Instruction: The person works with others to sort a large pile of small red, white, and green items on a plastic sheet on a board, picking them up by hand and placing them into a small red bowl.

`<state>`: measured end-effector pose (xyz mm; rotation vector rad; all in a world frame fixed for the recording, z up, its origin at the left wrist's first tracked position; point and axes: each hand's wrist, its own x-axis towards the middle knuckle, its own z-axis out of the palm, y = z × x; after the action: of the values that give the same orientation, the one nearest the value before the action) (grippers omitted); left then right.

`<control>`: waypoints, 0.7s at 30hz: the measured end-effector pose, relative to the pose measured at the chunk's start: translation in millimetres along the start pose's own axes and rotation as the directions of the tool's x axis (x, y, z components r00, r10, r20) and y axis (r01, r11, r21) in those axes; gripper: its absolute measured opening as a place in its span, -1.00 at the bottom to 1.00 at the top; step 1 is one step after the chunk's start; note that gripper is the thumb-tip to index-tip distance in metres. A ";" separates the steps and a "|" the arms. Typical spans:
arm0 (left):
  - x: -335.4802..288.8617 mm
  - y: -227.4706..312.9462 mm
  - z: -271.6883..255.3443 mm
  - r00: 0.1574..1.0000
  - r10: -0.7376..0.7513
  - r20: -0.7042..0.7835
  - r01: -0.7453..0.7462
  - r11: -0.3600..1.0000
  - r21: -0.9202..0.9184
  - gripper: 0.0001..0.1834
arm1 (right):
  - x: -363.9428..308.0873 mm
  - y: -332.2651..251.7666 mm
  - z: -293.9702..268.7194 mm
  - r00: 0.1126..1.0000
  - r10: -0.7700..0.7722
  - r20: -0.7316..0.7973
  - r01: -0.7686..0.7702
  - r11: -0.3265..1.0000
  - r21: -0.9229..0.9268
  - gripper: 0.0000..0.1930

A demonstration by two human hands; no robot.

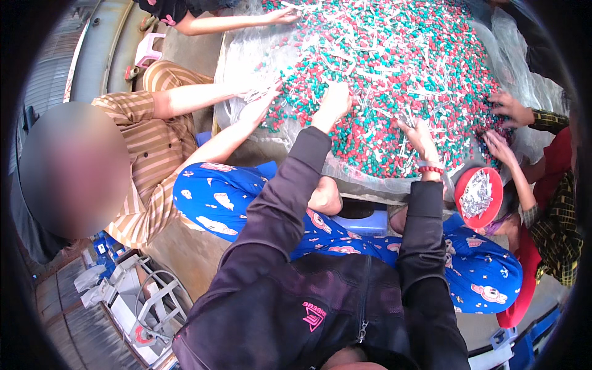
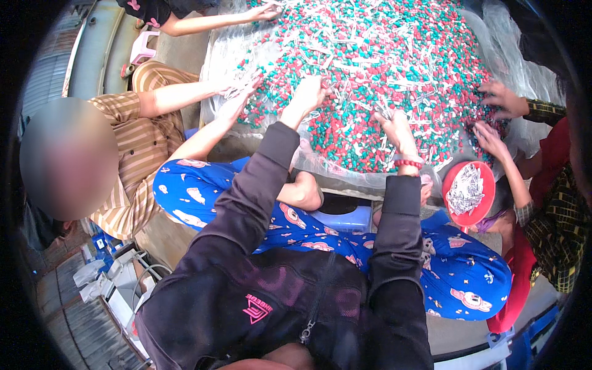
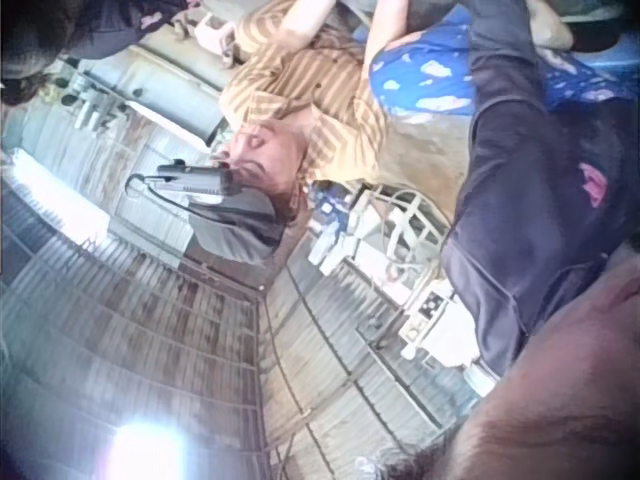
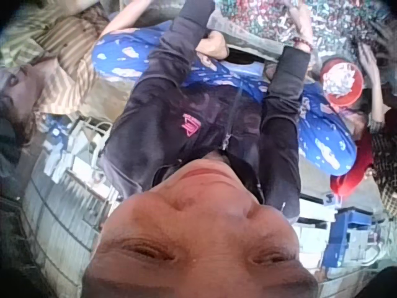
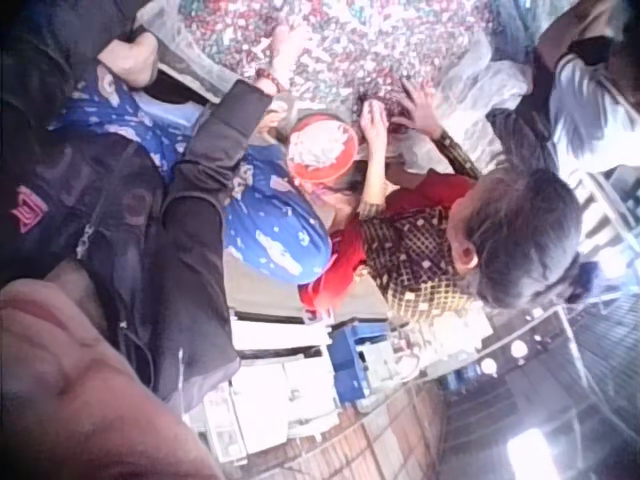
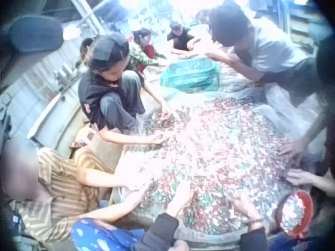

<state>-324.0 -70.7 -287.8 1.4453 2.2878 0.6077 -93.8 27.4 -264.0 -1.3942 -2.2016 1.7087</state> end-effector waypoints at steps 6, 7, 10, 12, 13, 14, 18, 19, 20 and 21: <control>-36.4 -54.3 23.1 0.990 -0.139 -0.007 0.139 0.990 -0.034 -0.73 | -23.4 21.3 -10.4 0.978 0.086 -0.191 -0.042 0.974 0.224 -0.72; -44.7 -65.6 32.7 0.987 -0.147 -0.059 0.153 0.980 0.129 -0.73 | -13.9 43.9 -6.8 0.966 0.078 -0.247 -0.038 0.986 0.164 -0.66; -65.5 -49.4 39.8 0.984 -0.148 -0.102 0.163 0.973 0.163 -0.71 | -10.7 75.3 -4.5 0.907 0.134 -0.399 -0.183 0.979 -0.087 -0.50; -79.9 -46.7 41.7 0.980 -0.141 -0.141 0.160 0.978 0.134 -0.70 | -23.2 62.2 -4.5 0.862 0.160 -0.480 -0.331 0.896 -0.297 -0.49; -86.2 -53.6 48.2 0.975 -0.123 -0.183 0.153 0.975 0.161 -0.69 | -36.2 42.9 -9.3 0.856 0.368 -0.363 -0.464 0.856 -0.226 -0.49; -90.7 -61.8 52.6 0.970 -0.101 -0.223 0.145 0.971 0.188 -0.68 | -38.5 51.1 2.8 0.861 0.347 -0.373 -0.450 0.861 -0.237 -0.46; -89.8 -33.8 65.5 0.943 -0.332 -0.027 0.328 0.911 0.249 -0.66 | -44.0 81.7 33.4 0.860 0.320 -0.399 -0.448 0.847 -0.287 -0.46; -92.0 -35.5 66.8 0.954 -0.298 -0.027 0.295 0.925 0.238 -0.63 | -41.6 65.1 40.2 0.900 0.289 -0.325 -0.385 0.877 -0.286 -0.61; -85.2 -30.9 69.4 0.968 -0.250 -0.029 0.250 0.943 0.221 -0.59 | -27.6 81.1 57.2 0.904 0.158 -0.397 -0.249 0.950 -0.190 -0.66; -73.3 -19.9 72.6 0.981 -0.190 -0.033 0.193 0.961 0.198 -0.55 | -3.2 113.1 65.9 0.912 -0.005 -0.410 -0.069 0.984 -0.165 -0.69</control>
<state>-271.5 -133.2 -353.9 1.2845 2.5226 0.3389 -55.5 -25.2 -377.6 -1.6531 -2.1330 1.1106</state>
